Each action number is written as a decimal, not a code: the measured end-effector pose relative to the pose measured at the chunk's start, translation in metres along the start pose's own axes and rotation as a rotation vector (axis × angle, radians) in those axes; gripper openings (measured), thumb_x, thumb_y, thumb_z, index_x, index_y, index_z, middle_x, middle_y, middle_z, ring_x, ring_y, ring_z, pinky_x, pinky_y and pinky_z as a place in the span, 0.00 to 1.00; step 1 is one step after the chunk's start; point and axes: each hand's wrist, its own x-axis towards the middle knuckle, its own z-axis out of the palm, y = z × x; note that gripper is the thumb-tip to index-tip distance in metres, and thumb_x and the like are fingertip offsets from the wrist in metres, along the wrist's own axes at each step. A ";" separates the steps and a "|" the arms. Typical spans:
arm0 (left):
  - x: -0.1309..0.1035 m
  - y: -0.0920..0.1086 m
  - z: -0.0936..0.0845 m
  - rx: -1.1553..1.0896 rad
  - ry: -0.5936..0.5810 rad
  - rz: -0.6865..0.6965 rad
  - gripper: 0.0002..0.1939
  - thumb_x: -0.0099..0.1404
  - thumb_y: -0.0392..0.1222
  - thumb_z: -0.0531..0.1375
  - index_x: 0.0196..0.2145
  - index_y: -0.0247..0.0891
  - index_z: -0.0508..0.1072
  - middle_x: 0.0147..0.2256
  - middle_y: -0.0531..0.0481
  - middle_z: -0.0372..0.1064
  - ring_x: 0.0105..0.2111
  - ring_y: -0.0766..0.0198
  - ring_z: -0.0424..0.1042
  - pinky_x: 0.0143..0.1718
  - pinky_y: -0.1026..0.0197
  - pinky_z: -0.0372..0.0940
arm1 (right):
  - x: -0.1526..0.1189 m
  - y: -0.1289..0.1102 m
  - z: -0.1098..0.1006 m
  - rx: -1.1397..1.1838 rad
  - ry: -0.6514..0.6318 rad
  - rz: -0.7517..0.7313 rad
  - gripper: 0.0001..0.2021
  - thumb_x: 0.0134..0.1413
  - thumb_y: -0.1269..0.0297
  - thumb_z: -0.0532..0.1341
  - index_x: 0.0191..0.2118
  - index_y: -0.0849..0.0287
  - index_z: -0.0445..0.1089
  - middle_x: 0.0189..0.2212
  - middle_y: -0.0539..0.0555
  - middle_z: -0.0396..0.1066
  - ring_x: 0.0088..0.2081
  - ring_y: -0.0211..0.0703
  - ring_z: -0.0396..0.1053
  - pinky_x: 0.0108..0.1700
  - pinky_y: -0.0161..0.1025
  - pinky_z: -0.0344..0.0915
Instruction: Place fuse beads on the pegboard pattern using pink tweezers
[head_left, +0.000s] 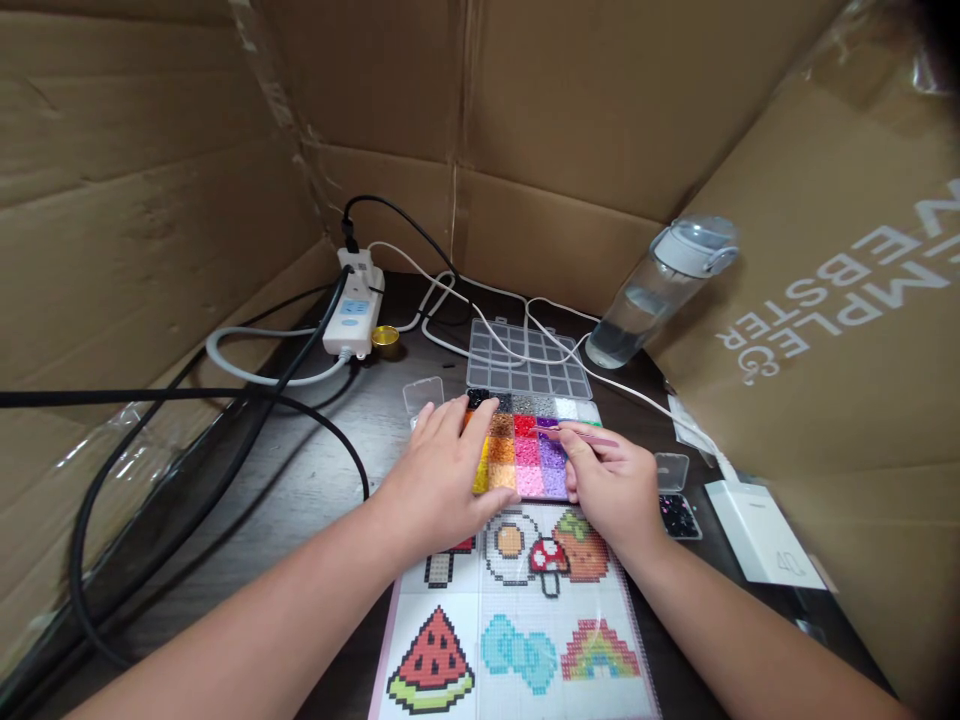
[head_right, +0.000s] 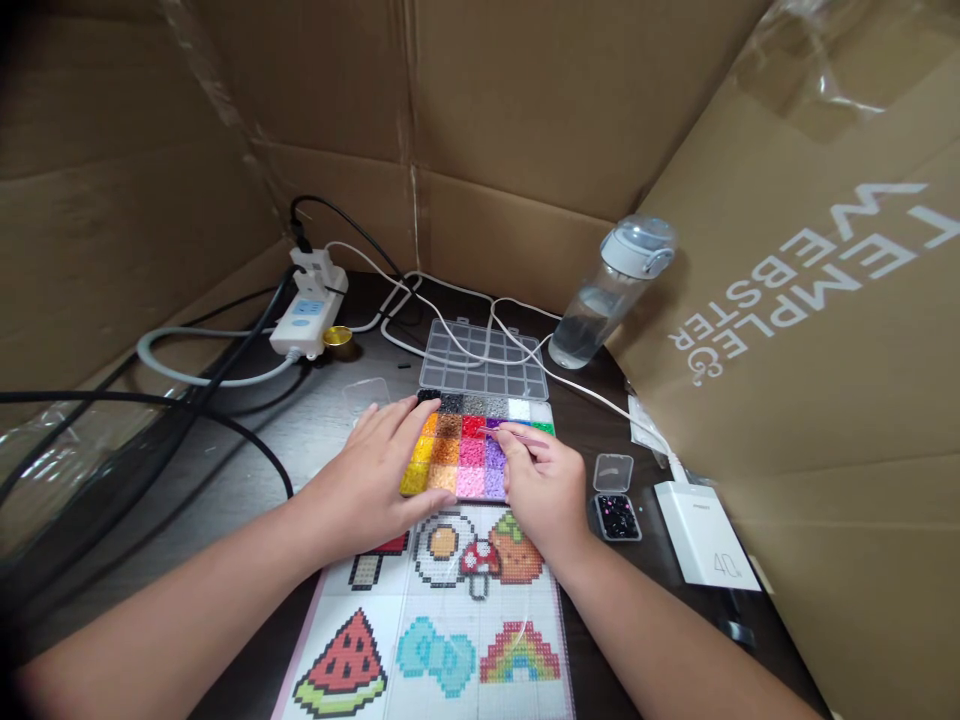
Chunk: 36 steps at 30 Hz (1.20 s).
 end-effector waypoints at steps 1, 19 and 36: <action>0.000 0.000 0.000 -0.002 -0.001 -0.002 0.47 0.60 0.60 0.63 0.68 0.33 0.51 0.65 0.28 0.56 0.67 0.40 0.52 0.68 0.36 0.44 | 0.000 0.000 0.000 0.007 0.005 0.004 0.17 0.50 0.52 0.67 0.35 0.62 0.80 0.10 0.45 0.63 0.12 0.34 0.58 0.14 0.34 0.57; -0.001 0.001 -0.002 -0.020 -0.008 -0.010 0.47 0.60 0.59 0.64 0.68 0.32 0.53 0.65 0.27 0.55 0.68 0.39 0.51 0.68 0.34 0.43 | -0.002 -0.001 0.001 0.054 -0.050 0.044 0.15 0.50 0.55 0.67 0.36 0.63 0.79 0.10 0.45 0.64 0.12 0.33 0.59 0.15 0.31 0.59; -0.001 0.001 -0.004 -0.010 -0.034 -0.018 0.47 0.61 0.60 0.63 0.68 0.32 0.51 0.65 0.27 0.54 0.68 0.40 0.50 0.68 0.34 0.43 | 0.000 0.002 0.000 0.054 -0.073 -0.025 0.15 0.53 0.55 0.67 0.37 0.64 0.80 0.11 0.45 0.62 0.13 0.32 0.57 0.15 0.32 0.56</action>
